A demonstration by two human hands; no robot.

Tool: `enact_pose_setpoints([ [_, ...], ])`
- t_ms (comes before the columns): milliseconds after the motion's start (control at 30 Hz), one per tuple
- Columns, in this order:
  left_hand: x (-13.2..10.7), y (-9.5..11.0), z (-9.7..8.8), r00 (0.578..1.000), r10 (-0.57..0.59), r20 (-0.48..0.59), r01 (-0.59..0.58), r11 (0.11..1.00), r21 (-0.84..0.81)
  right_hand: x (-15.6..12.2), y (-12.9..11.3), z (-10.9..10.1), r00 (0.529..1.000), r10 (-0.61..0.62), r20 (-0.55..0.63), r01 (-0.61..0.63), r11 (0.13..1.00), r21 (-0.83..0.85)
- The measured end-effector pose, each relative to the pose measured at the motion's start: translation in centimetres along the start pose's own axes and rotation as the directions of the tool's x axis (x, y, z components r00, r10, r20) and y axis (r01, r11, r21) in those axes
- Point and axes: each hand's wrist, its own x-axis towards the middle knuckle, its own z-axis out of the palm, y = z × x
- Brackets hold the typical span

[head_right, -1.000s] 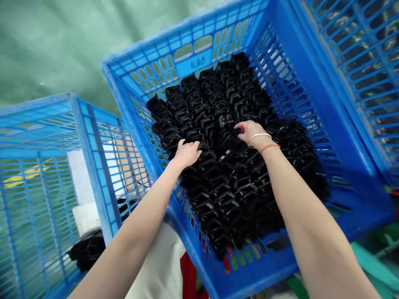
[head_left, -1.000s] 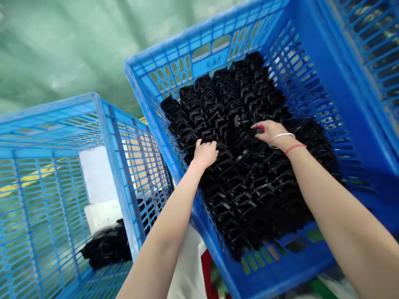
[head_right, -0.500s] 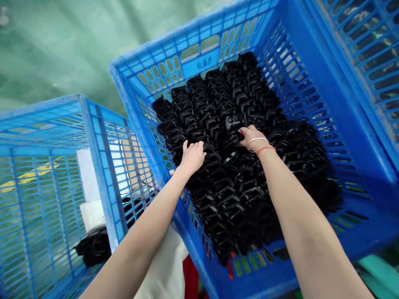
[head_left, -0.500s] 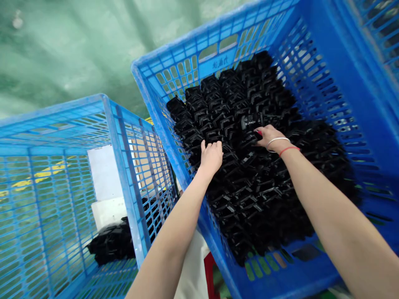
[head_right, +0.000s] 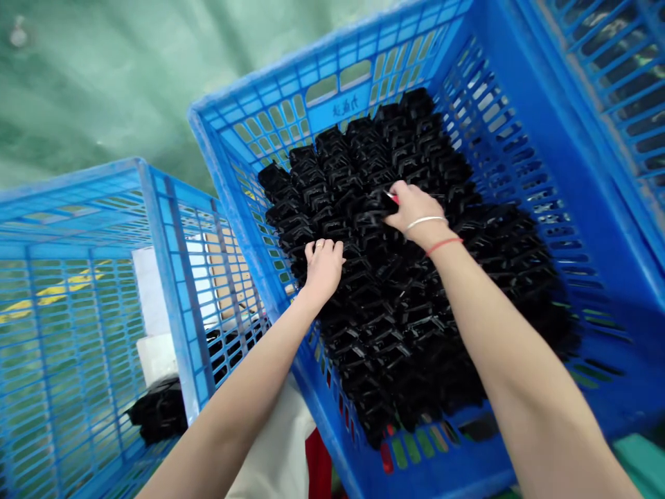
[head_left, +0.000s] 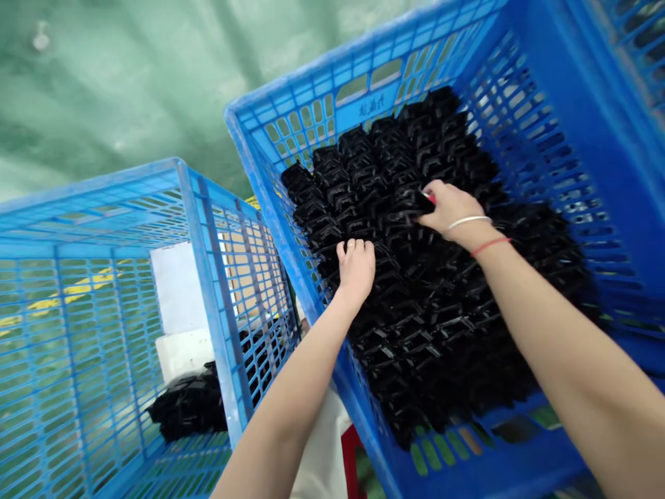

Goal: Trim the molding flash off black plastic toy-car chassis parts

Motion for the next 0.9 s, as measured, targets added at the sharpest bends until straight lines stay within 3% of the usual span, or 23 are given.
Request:
enact_pose_setpoints([
  [133, -0.1, 0.3, 0.2, 0.999, -0.011, -0.034, 0.011, 1.0, 0.018, 1.2, -6.5, 1.4, 0.994, -0.089, 0.059, 0.094, 0.99, -0.101],
  [233, -0.4, 0.2, -0.1, 0.999, 0.02, -0.027, -0.019, 1.0, 0.017, 1.5, -9.1, 3.0, 0.967, -0.205, 0.15, 0.225, 0.966, -0.125],
  [367, -0.1, -1.4, -1.9, 0.997, 0.076, 0.034, -0.075, 0.996, -0.044, 2.7, -8.1, 3.9, 0.907, -0.34, 0.248, 0.344, 0.939, 0.027],
  [467, 0.9, -3.1, -3.2, 1.0, 0.009, 0.022, -0.007, 0.997, -0.08, 3.6, -6.0, 3.8, 0.887, -0.364, 0.285, 0.313, 0.926, 0.209],
  [667, 2.8, -4.1, -2.4, 0.997, 0.048, 0.052, -0.045, 0.996, -0.072, 2.9, -4.9, 4.9, 0.942, -0.266, 0.207, 0.117, 0.833, 0.541],
  [900, 1.9, -3.3, -1.7, 1.0, -0.002, -0.017, 0.002, 1.0, -0.022, 2.5, -5.7, 4.7, 0.972, -0.226, 0.066, 0.163, 0.849, 0.503],
])
